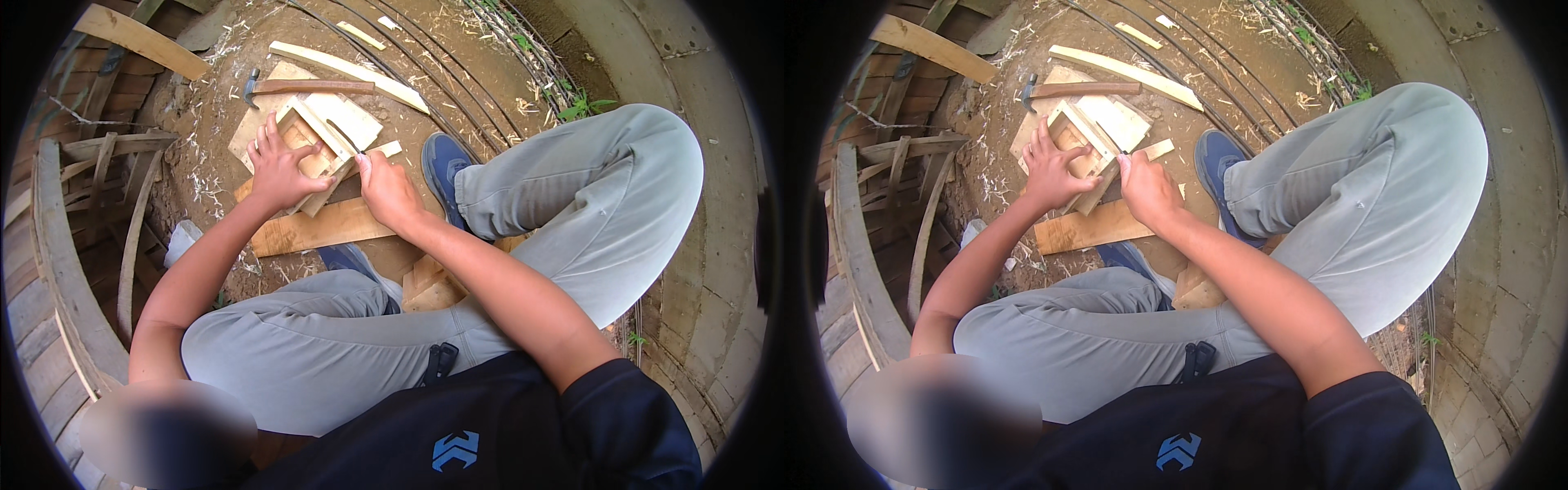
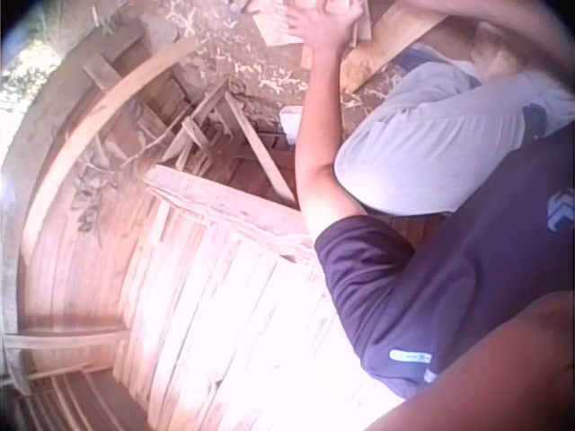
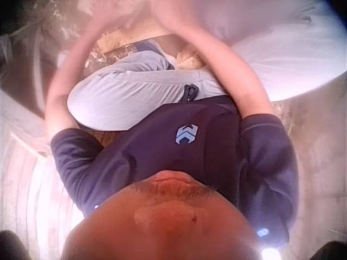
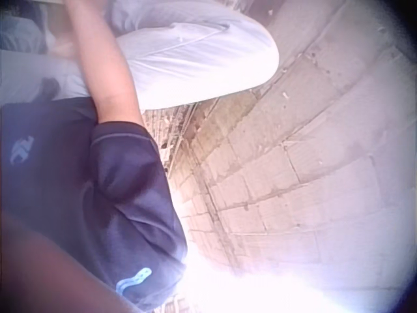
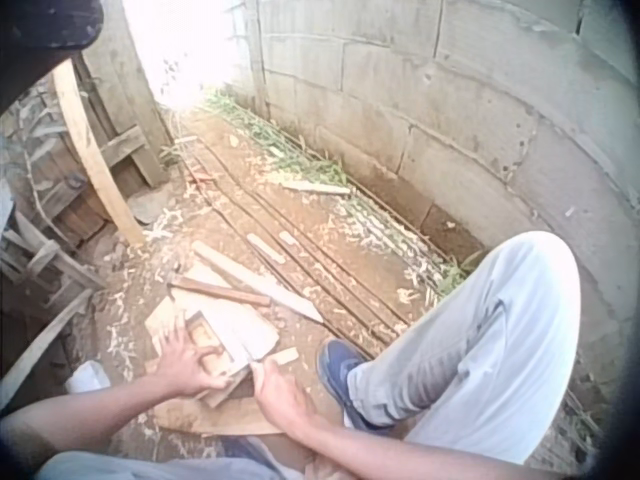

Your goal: The person sits on the ground and uses a knife and hammer to carve and shape small pieces of wood. They repeatedly strike the knife with the hammer to split and refine the wood pieces.

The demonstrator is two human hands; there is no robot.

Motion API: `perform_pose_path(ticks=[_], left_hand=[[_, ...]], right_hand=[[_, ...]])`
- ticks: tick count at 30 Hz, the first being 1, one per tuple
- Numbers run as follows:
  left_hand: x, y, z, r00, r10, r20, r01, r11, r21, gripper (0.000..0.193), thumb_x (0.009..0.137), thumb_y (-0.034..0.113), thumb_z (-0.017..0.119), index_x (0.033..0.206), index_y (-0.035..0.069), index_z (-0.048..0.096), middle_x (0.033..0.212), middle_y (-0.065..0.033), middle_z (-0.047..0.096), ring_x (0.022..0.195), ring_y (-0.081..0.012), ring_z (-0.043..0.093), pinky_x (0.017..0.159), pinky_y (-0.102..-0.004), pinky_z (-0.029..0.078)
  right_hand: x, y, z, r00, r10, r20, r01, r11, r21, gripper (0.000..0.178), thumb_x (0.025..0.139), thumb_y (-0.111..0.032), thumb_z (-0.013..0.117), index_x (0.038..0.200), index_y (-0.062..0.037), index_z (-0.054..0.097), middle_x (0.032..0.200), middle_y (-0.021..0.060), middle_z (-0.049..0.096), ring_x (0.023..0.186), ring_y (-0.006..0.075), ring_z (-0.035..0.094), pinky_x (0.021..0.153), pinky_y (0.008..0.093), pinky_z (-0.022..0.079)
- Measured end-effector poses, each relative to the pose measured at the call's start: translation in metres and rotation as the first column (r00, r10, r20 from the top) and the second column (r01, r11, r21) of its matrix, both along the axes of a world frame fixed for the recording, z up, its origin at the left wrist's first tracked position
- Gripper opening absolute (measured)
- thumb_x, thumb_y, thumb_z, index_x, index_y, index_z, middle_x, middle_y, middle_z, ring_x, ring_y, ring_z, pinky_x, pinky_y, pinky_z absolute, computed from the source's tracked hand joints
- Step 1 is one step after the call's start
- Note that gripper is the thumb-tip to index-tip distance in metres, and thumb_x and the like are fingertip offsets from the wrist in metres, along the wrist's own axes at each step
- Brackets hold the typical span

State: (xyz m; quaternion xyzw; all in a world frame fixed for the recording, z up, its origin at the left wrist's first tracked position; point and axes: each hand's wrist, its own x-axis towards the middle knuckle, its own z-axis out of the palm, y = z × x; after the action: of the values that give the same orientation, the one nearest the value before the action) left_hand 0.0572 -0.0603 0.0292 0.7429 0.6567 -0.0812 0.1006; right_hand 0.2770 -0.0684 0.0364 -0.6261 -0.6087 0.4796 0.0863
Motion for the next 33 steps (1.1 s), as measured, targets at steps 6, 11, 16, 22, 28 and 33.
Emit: perform_pose_path(ticks=[6,11,16,22,28,33], left_hand=[[0.002,0.001,0.001,1.0,-0.004,-0.005,0.004,1.0,0.0,0.072,0.066,0.071,0.076,0.126,0.031,0.075,0.165,-0.033,0.006,0.149,-0.0542,0.014,0.116,-0.0646,0.011],[0.0,0.0,0.001,1.0,-0.021,0.001,0.021,1.0,-0.003,0.072,0.066,0.071,0.075,0.127,0.032,0.075,0.165,-0.0336,0.006,0.149,-0.0541,0.013,0.116,-0.0647,0.012],[0.002,0.001,0.003,1.0,-0.013,-0.018,0.012,1.0,-0.009,0.072,0.067,0.071,0.075,0.128,0.032,0.075,0.164,-0.0344,0.007,0.149,-0.0542,0.012,0.116,-0.0647,0.012],[0.003,0.002,0.006,1.0,-0.001,-0.028,-0.001,0.999,-0.048,0.072,0.067,0.071,0.074,0.129,0.033,0.074,0.165,-0.0339,0.007,0.149,-0.055,0.012,0.116,-0.0653,0.011],[0.005,0.003,0.007,0.999,0.01,-0.041,-0.012,0.998,-0.056,0.073,0.068,0.071,0.073,0.13,0.033,0.073,0.165,-0.0336,0.006,0.15,-0.0548,0.011,0.117,-0.066,0.012],[0.002,0.001,0.006,0.999,0.017,-0.027,-0.019,0.998,-0.059,0.072,0.068,0.071,0.073,0.129,0.033,0.074,0.165,-0.0335,0.006,0.15,-0.0544,0.012,0.116,-0.0663,0.011]], right_hand=[[0.001,0.0,-0.003,1.0,0.01,-0.004,-0.01,1.0,0.015,0.046,0.109,-0.04,0.041,0.111,0.0025,0.059,0.096,0.0339,0.069,0.094,0.0521,0.068,0.084,0.0602,0.053],[0.006,-0.004,-0.003,0.994,0.094,0.052,-0.097,0.994,0.057,0.045,0.109,-0.038,0.042,0.109,0.0043,0.057,0.09,0.0349,0.069,0.088,0.0538,0.067,0.08,0.0613,0.053],[0.005,-0.008,-0.001,0.992,0.102,0.074,-0.105,0.993,0.044,0.045,0.109,-0.038,0.042,0.108,0.0047,0.057,0.09,0.0347,0.069,0.088,0.053,0.068,0.079,0.0609,0.053],[0.017,-0.02,0.005,0.99,0.097,0.105,-0.096,0.995,-0.019,0.045,0.109,-0.039,0.041,0.109,0.0038,0.056,0.091,0.0334,0.07,0.091,0.0509,0.069,0.081,0.0591,0.054],[0.032,-0.032,0.013,0.991,0.086,0.1,-0.08,0.995,-0.061,0.046,0.109,-0.039,0.04,0.109,0.0042,0.057,0.091,0.0344,0.07,0.092,0.0523,0.068,0.084,0.0604,0.053],[0.039,-0.054,0.034,0.996,-0.049,0.08,0.05,0.999,-0.012,0.047,0.11,-0.038,0.041,0.102,0.0059,0.058,0.086,0.0369,0.066,0.085,0.0561,0.064,0.078,0.0634,0.05]])
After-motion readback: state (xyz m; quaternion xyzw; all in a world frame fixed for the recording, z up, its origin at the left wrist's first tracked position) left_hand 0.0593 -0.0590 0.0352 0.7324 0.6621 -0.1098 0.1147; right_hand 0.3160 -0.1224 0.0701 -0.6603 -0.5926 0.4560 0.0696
